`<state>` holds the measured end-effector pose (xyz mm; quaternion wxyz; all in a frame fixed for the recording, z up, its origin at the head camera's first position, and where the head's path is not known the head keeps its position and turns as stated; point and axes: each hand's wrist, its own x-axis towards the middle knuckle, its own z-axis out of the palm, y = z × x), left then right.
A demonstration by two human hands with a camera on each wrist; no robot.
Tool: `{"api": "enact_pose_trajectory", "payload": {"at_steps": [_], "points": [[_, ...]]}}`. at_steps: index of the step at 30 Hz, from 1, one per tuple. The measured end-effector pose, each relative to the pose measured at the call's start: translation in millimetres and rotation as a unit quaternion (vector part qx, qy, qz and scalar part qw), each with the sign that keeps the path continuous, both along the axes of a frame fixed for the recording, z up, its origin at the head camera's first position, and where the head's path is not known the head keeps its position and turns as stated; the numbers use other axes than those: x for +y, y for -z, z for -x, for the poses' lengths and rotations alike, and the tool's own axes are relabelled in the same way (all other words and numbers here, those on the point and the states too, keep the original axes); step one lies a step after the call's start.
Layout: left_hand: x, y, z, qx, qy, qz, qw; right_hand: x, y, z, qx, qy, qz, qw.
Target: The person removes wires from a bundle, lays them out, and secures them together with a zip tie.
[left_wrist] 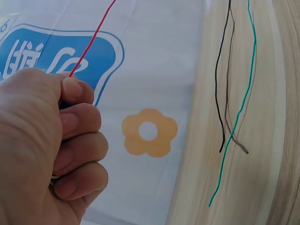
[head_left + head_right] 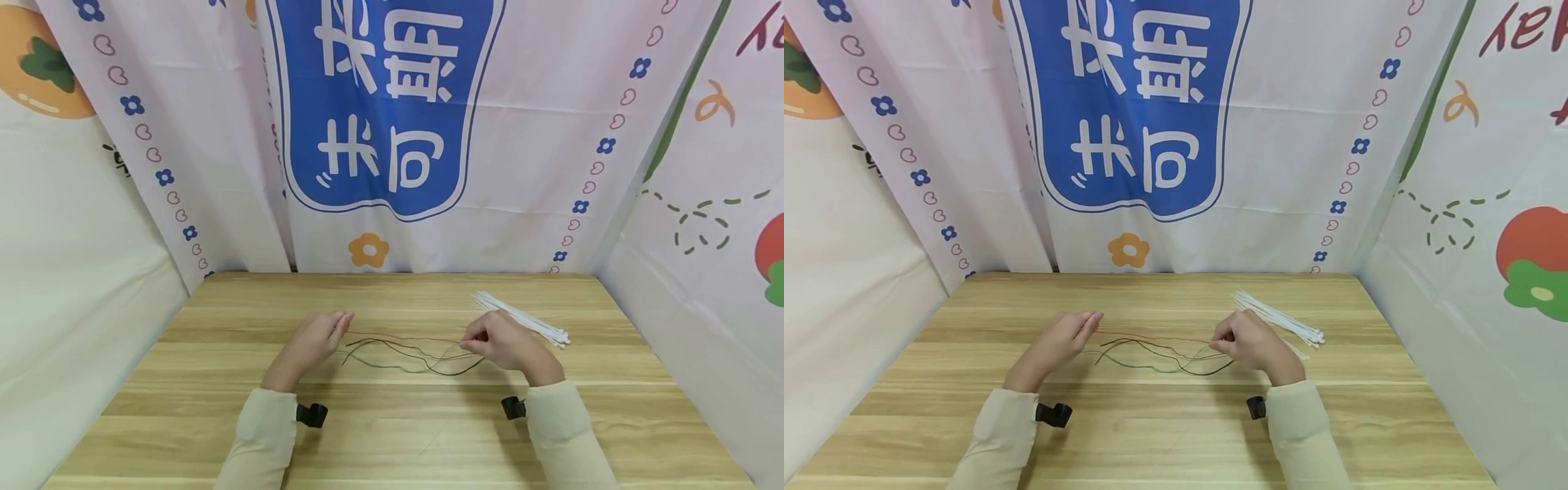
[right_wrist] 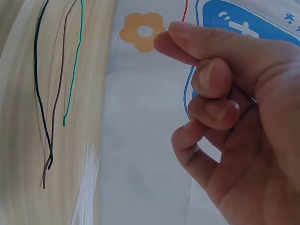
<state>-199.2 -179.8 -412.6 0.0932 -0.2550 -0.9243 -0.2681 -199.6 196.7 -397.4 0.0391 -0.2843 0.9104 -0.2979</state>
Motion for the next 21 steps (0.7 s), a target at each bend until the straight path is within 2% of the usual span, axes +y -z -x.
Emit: {"api": "enact_pose_trajectory", "payload": {"at_steps": [6,12,17,21], "points": [[1.7,2.8,1.3,-0.001,-0.011,0.006,0.9999,2,5.2,0.3,0.019,-0.006,-0.008,0.9998],[2.6,7.6,4.2,-0.010,-0.033,0.043,0.9985,1,7.6,1.2,0.013,-0.013,-0.010,0.9998],[2.7,10.6,3.8,-0.013,-0.041,0.063,0.9971,1,4.6,2.3,0.032,0.022,-0.010,0.9992],[4.6,12.9,3.3,-0.015,-0.037,0.094,0.9948,1,4.8,3.4,0.021,0.036,-0.020,0.9990]]}}
